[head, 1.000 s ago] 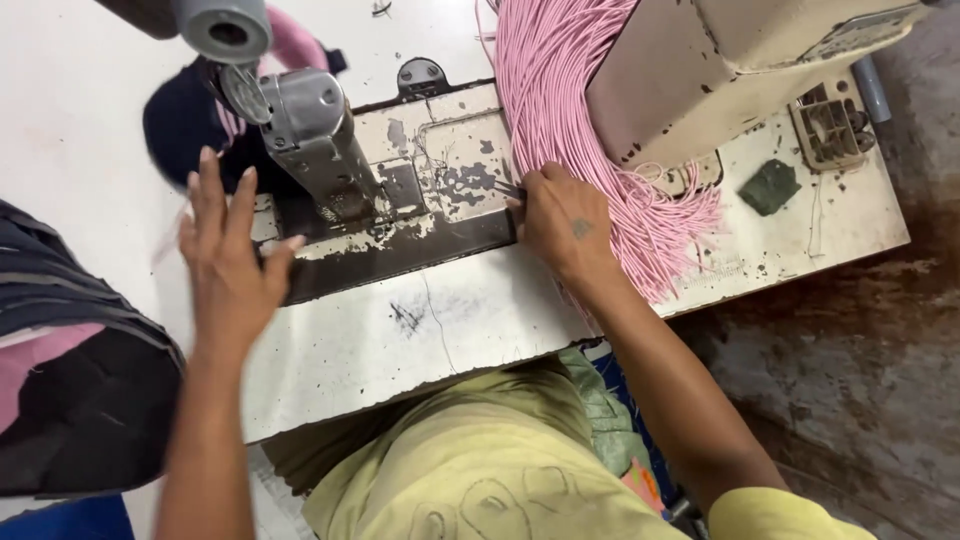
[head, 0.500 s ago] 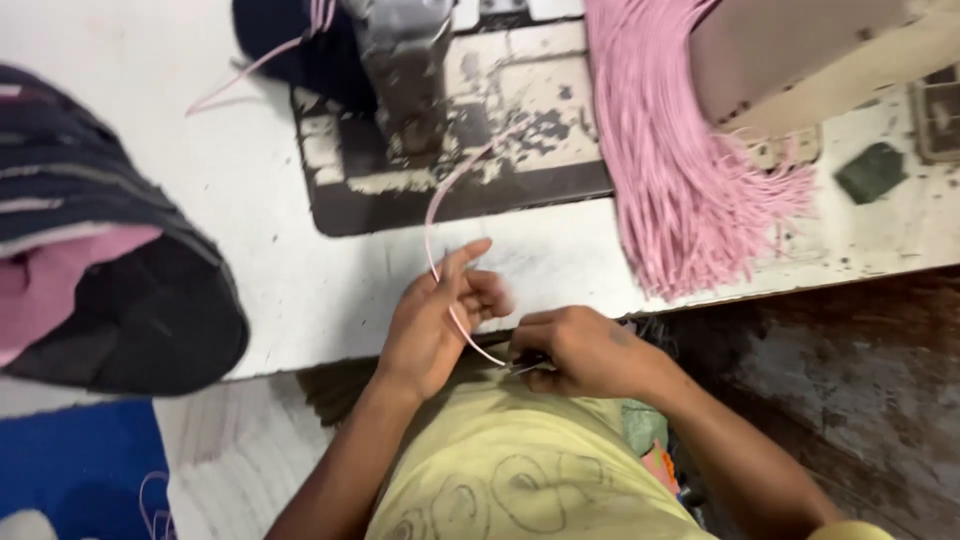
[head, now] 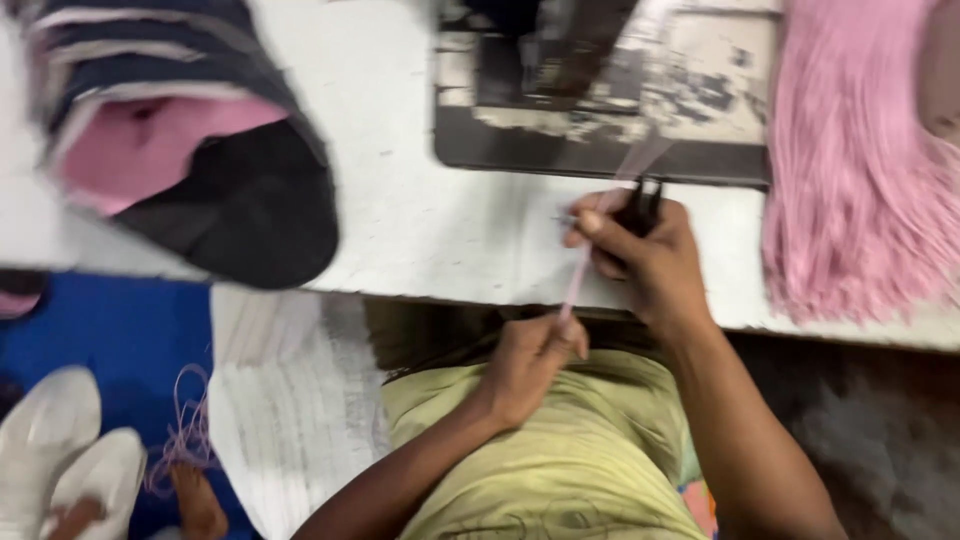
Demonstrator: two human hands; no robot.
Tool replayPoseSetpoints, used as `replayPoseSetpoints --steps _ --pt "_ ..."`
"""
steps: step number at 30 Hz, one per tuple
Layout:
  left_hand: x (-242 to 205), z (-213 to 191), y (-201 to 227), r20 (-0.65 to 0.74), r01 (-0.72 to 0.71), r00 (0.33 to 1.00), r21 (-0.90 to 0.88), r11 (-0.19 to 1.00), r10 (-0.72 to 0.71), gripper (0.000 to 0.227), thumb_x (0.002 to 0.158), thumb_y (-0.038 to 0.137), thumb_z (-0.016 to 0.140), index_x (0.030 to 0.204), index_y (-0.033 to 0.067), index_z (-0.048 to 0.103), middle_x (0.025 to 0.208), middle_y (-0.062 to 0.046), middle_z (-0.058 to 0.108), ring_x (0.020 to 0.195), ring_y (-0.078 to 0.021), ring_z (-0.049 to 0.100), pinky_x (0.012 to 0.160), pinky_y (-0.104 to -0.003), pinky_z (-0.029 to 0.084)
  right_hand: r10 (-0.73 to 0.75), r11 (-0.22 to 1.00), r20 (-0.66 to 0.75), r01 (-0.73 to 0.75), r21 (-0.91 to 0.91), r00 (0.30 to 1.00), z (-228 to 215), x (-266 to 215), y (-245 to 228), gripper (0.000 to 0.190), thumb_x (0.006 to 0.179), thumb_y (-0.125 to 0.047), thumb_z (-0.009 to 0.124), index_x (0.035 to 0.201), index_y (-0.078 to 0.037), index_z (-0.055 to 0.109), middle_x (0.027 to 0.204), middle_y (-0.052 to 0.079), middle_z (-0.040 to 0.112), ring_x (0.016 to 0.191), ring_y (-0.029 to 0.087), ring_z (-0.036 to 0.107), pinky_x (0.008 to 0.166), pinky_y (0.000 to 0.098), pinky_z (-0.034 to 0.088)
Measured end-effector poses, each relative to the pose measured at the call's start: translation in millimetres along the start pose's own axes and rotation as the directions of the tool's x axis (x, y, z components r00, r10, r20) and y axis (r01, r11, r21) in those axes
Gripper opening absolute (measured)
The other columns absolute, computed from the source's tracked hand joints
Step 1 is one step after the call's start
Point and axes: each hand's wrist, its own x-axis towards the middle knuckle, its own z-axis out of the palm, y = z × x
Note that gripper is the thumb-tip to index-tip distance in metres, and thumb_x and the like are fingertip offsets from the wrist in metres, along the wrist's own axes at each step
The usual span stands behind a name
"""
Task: Threading laces through the loops of navy blue shoe uppers at a manufacturing workstation.
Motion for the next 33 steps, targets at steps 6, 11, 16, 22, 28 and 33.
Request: replayPoseSetpoints --steps 6,11,16,22,28,33 --pt "-10.8 -52.6 48.2 -0.139 -0.019 0.989 0.242 0.97 0.054 0.032 0.101 0.035 0.064 0.115 0.0063 0.068 0.096 -0.005 0.072 0.071 -0.0174 0.068 0.064 -0.035 0.053 -0.207 0.974 -0.09 0.214 0.08 0.974 2.7 -7.8 -9.4 0.018 0.106 -0.01 0.064 0.117 0.004 0.068 0.09 0.01 0.067 0.067 0.01 0.06 0.055 0.023 0.041" --pt "-6.0 -184.9 112.1 -0.448 -0.033 0.538 0.835 0.549 0.714 0.024 0.093 0.001 0.069 0.117 0.0053 0.067 0.113 -0.012 0.065 0.11 -0.0325 0.063 0.095 -0.042 0.049 -0.494 0.848 -0.104 0.505 0.161 0.863 -49.0 -31.3 -19.2 0.007 0.111 0.0 0.064 0.108 0.005 0.068 0.109 0.016 0.074 0.058 0.012 0.056 0.055 0.0248 0.043" --pt "31.5 -297.4 131.0 -0.183 0.315 0.569 0.949 -0.007 0.802 0.03 0.093 0.005 0.072 0.123 0.0024 0.068 0.124 -0.015 0.06 0.118 -0.0346 0.056 0.099 -0.05 0.047 -0.356 0.883 -0.193 0.26 -0.391 0.915 -45.8 -17.1 -6.6 0.013 0.101 -0.008 0.069 0.098 0.004 0.073 0.089 0.017 0.066 0.065 0.017 0.048 0.055 0.0317 0.037" --pt "25.6 -258.0 184.8 -0.238 0.35 0.786 0.932 -0.095 0.57 0.01 0.101 0.001 0.064 0.109 0.0057 0.068 0.101 -0.017 0.07 0.087 -0.0366 0.071 0.072 -0.047 0.056 -0.363 0.839 -0.179 0.237 -0.489 0.915 -41.5 -6.0 12.6 0.021 0.089 -0.009 0.076 0.107 0.0 0.075 0.087 0.008 0.069 0.072 0.008 0.058 0.062 0.0236 0.043" --pt "19.7 -170.5 205.0 -0.072 -0.347 0.505 0.895 0.279 0.86 0.015 0.105 0.005 0.062 0.117 -0.0006 0.055 0.127 -0.021 0.066 0.117 -0.0358 0.071 0.097 -0.038 0.059 -0.306 0.949 -0.202 0.28 -0.146 0.93 -68.9 0.8 28.2 0.016 0.1 -0.012 0.073 0.107 0.003 0.073 0.085 0.008 0.065 0.064 0.01 0.052 0.056 0.0251 0.038" --pt "43.2 -174.4 93.0 -0.123 -0.388 0.623 0.809 0.441 0.773 0.036 0.095 -0.007 0.057 0.129 0.0003 0.062 0.131 -0.019 0.066 0.122 -0.0323 0.067 0.105 -0.039 0.055 -0.398 0.917 -0.126 0.388 -0.098 0.909 -67.0 -1.2 21.4 0.014 0.094 -0.007 0.075 0.103 0.002 0.069 0.103 0.01 0.073 0.08 0.013 0.063 0.071 0.0288 0.052"
